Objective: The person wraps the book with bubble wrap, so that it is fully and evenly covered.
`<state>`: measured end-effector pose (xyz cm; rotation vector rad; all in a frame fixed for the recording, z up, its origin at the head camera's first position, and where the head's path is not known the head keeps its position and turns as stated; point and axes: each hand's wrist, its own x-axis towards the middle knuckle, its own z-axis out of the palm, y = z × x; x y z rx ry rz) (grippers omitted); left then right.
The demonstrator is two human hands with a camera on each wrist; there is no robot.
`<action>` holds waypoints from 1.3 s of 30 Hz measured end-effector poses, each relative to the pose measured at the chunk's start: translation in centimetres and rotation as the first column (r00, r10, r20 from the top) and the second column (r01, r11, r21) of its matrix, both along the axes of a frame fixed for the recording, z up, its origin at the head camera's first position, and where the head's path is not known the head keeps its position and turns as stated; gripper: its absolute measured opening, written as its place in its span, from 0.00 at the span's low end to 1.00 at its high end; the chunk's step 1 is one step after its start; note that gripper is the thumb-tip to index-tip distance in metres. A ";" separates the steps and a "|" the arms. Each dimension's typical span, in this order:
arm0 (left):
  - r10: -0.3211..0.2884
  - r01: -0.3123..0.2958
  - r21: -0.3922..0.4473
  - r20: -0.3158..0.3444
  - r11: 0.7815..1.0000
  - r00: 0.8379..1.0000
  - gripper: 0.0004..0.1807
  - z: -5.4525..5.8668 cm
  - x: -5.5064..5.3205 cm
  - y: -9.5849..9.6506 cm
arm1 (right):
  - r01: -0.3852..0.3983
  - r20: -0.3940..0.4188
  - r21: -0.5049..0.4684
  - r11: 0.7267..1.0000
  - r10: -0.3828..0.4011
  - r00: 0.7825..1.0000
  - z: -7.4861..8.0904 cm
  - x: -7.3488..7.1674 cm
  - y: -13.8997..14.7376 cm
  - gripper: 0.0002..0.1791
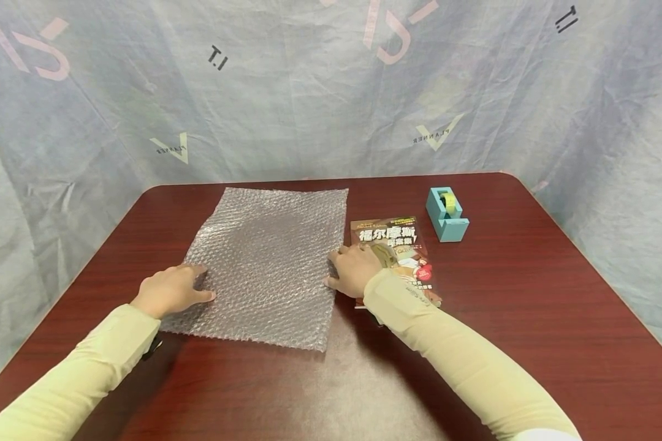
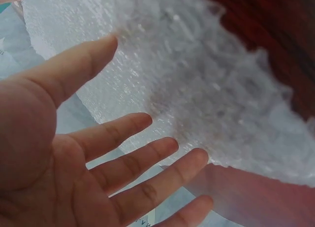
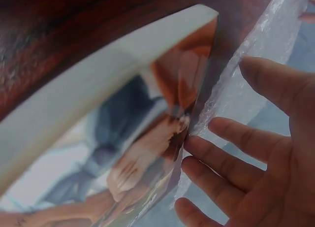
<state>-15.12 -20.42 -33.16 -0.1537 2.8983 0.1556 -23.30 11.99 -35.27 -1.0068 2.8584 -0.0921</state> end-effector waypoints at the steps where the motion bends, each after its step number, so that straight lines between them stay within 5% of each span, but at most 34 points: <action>1: 0.001 -0.001 0.000 0.001 1.000 1.000 0.39 0.0 0.0 0.0 | 0.001 0.007 -0.001 1.000 -0.001 1.000 0.0 0.0 0.0 0.32; 14: 0.023 -0.024 0.013 0.013 1.000 1.000 0.40 0.8 0.1 -1.2 | -0.004 -0.128 -0.018 1.000 0.002 0.992 0.5 -0.1 0.7 0.30; 23: 0.013 -0.015 0.032 0.065 0.999 0.998 0.42 0.6 0.3 -1.6 | -0.010 -0.028 0.000 1.000 0.010 1.000 0.0 -0.2 -0.2 0.32; 39: 0.047 -0.048 0.003 0.085 0.999 0.995 0.41 0.7 0.2 -0.7 | -0.073 -0.045 -0.025 0.997 0.072 0.996 0.0 -0.6 0.9 0.32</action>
